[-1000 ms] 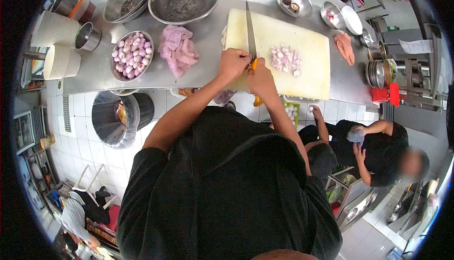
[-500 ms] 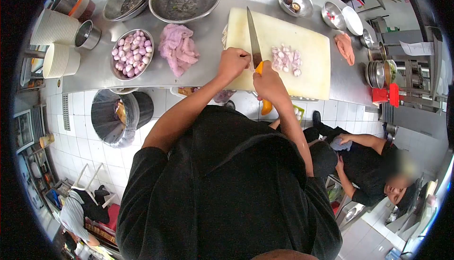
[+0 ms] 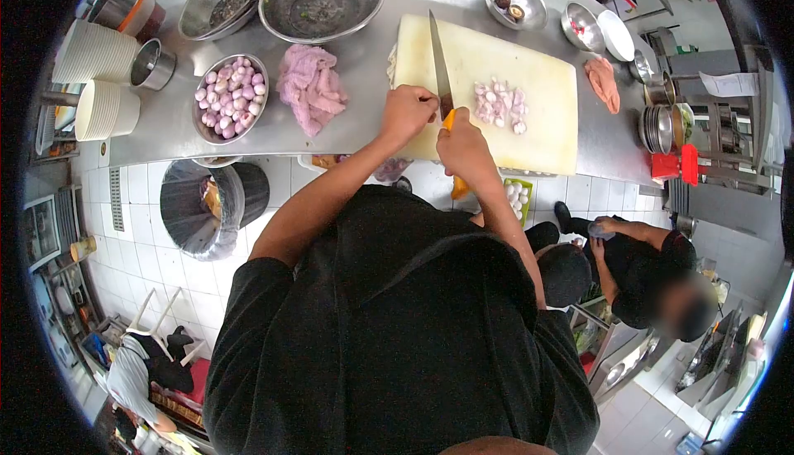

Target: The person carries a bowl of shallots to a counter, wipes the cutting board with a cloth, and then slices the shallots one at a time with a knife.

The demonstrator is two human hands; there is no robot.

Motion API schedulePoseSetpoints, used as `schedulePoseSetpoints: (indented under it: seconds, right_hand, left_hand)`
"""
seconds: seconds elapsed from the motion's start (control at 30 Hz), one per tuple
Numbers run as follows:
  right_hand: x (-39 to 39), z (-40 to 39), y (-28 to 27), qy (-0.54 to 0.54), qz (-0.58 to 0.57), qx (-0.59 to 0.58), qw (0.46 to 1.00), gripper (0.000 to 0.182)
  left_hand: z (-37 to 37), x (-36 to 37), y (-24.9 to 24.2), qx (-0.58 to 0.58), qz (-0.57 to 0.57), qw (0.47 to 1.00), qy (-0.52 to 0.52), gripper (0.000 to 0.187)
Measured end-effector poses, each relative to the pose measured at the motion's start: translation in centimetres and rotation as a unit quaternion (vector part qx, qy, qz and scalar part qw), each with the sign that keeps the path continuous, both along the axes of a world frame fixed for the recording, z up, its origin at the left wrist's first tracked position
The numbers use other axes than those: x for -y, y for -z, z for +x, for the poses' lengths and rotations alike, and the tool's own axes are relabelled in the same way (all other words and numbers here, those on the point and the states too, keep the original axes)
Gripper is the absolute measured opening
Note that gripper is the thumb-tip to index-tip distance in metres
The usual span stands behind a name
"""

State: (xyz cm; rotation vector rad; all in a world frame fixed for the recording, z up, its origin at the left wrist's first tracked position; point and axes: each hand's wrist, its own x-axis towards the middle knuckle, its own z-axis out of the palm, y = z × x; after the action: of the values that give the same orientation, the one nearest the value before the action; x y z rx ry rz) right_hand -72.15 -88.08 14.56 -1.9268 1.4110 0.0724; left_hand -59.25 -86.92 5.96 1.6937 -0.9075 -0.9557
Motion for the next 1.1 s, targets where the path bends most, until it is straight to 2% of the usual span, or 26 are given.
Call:
schedulePoseSetpoints:
  seconds: [0.13, 0.33, 0.53, 0.73, 0.83, 0.93, 1.03, 1.1]
  right_hand:
    - [0.0, 0.1, -0.3, 0.001, 0.001, 0.012, 1.0, 0.025]
    - [0.1, -0.3, 0.9, -0.008, -0.019, 0.017, 1.0, 0.026]
    - [-0.1, -0.3, 2.1, -0.011, -0.043, 0.013, 0.999, 0.024]
    - [0.2, -0.4, 4.0, -0.015, -0.081, 0.026, 0.996, 0.023]
    - [0.2, -0.3, 6.0, -0.013, -0.111, 0.044, 0.993, 0.023]
    - [0.2, -0.3, 6.0, -0.008, -0.097, 0.035, 0.995, 0.023]
    - [0.6, -0.5, 6.0, 0.0, -0.078, 0.046, 0.996, 0.024]
    - [0.7, -0.6, 5.8, 0.008, -0.069, 0.066, 0.995, 0.024]
  left_hand:
    - [0.1, 0.1, -0.3, 0.001, 0.012, 1.0, 0.001, 0.021]
    - [-0.1, 0.2, 0.5, -0.068, -0.008, 0.997, -0.027, 0.02]
    - [0.7, 0.3, 0.2, -0.056, 0.001, 0.998, 0.003, 0.018]
    - [2.1, 0.3, -0.2, -0.065, 0.006, 0.997, -0.037, 0.017]
    - [2.3, 0.3, 0.1, -0.045, 0.004, 0.999, -0.017, 0.018]
    - [2.1, 0.3, 0.0, 0.049, 0.004, 0.998, 0.039, 0.02]
    - [1.1, 0.3, 0.0, 0.151, -0.035, 0.987, 0.042, 0.021]
    - [0.5, 0.5, 0.0, 0.164, -0.022, 0.985, 0.041, 0.02]
